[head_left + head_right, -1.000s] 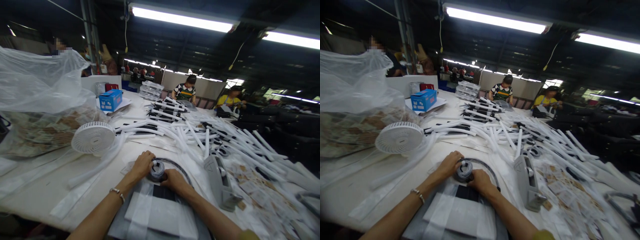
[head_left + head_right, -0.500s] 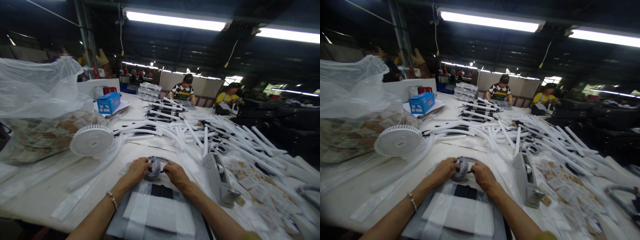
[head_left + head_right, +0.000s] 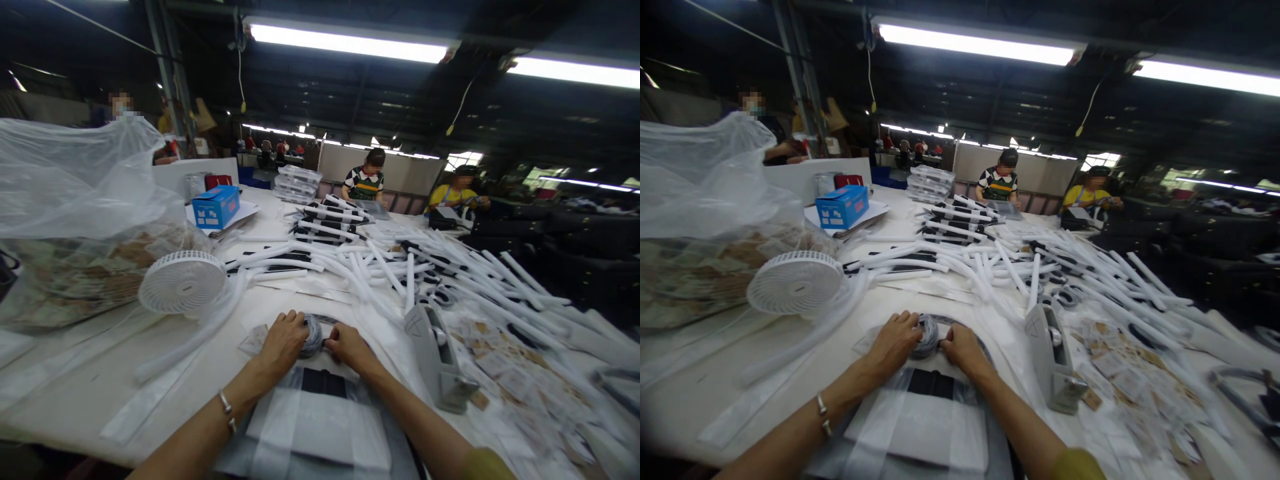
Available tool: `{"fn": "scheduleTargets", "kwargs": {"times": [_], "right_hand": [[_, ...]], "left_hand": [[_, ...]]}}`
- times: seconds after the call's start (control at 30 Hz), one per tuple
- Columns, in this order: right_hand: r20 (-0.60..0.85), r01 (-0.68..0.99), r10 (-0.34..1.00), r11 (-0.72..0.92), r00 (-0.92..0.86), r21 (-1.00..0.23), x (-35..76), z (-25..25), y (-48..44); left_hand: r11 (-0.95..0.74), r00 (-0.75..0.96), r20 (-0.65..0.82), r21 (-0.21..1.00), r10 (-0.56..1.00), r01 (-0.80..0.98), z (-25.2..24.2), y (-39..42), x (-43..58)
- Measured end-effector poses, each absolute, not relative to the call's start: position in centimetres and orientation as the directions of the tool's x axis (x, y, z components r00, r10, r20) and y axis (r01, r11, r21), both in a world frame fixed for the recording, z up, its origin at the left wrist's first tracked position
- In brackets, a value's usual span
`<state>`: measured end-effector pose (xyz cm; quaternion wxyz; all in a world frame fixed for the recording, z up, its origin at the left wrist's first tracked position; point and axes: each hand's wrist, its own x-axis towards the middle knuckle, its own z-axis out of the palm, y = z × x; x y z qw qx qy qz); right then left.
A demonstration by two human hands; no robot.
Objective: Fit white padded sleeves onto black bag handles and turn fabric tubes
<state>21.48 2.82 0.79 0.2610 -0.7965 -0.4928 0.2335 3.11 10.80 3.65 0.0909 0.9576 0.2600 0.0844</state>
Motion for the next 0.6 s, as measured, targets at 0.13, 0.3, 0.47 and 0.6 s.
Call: {"fn": "scheduleTargets", "kwargs": {"times": [0.13, 0.3, 0.47, 0.6], "right_hand": [[-0.222, 0.558, 0.891, -0.425, 0.395, -0.712, 21.6, 0.4, 3.5], [-0.272, 0.426, 0.894, -0.414, 0.355, -0.805, 20.8, 0.6, 5.3], [-0.273, 0.282, 0.917, -0.355, 0.292, -0.891, 20.0, 1.0, 6.0], [-0.282, 0.243, 0.921, -0.348, 0.269, -0.905, 20.3, 0.8, 5.3]], "left_hand": [[-0.854, 0.874, 0.072, 0.264, 0.481, 0.448, 2.5, 11.8, 3.7], [-0.849, 0.896, 0.021, 0.33, 0.444, 0.413, 1.7, 13.6, 4.6], [-0.846, 0.906, 0.022, 0.368, 0.422, 0.385, 1.7, 13.9, 4.6], [-0.846, 0.923, 0.069, 0.43, 0.378, 0.314, 1.7, 13.8, 3.9]]}}
